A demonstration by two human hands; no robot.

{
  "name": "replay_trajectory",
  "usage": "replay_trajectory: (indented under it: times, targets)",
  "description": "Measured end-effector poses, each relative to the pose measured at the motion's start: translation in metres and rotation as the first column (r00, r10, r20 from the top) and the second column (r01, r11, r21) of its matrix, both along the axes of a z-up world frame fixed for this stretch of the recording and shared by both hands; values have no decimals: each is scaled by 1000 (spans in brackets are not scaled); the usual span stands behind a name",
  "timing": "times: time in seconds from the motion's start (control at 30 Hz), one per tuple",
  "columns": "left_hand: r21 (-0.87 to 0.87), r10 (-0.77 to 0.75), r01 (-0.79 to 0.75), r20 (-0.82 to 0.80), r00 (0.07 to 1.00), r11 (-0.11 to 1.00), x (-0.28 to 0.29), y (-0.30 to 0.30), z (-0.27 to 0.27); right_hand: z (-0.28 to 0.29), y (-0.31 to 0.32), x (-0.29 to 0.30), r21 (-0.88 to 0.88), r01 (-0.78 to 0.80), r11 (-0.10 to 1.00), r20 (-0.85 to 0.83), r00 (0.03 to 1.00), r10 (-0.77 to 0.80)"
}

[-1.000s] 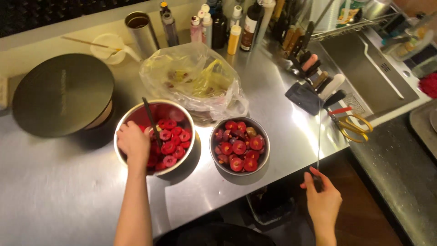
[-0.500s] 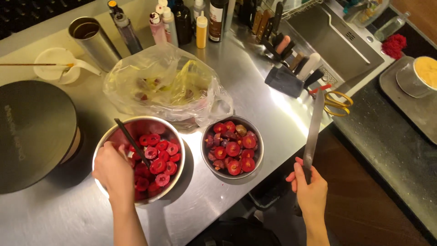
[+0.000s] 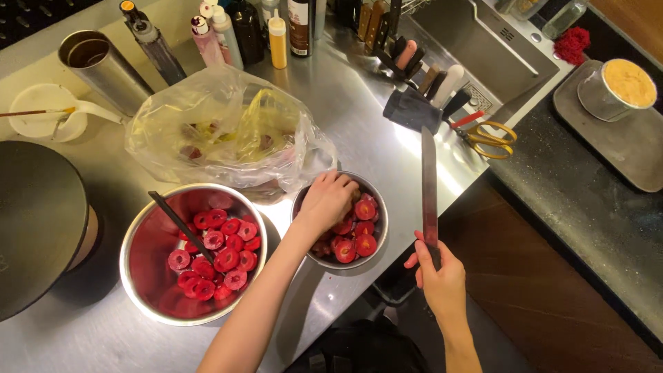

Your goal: Peel and remove pits from cherries or similar small fruits using a kitchen knife.

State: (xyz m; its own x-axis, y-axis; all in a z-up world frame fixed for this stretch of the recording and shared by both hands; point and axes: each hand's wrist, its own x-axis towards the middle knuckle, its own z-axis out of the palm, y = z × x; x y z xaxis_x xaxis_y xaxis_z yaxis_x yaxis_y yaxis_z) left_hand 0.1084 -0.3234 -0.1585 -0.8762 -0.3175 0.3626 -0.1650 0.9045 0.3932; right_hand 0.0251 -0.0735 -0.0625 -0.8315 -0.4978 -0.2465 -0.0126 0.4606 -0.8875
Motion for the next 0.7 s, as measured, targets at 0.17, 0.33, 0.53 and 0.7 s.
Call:
replay_trajectory:
  times: [0.17, 0.33, 0.53, 0.7]
  targets:
    - [-181, -3, 49, 247, 969, 982, -28, -2, 2, 14, -3, -1, 22, -2, 1000, -24, 1000, 3]
    - [-408, 35, 61, 223, 974, 911, -33, -5, -32, 16, 2, -7, 1, 1, 1000, -29, 1000, -1]
    - [311, 139, -131, -5, 990, 941, 13, -12, 47, 17, 7, -15, -14, -4, 1000, -12, 1000, 3]
    - [453, 100, -204, 243, 965, 868, 50, -8, 87, 3, 6, -20, -35, -40, 999, 4, 999, 40]
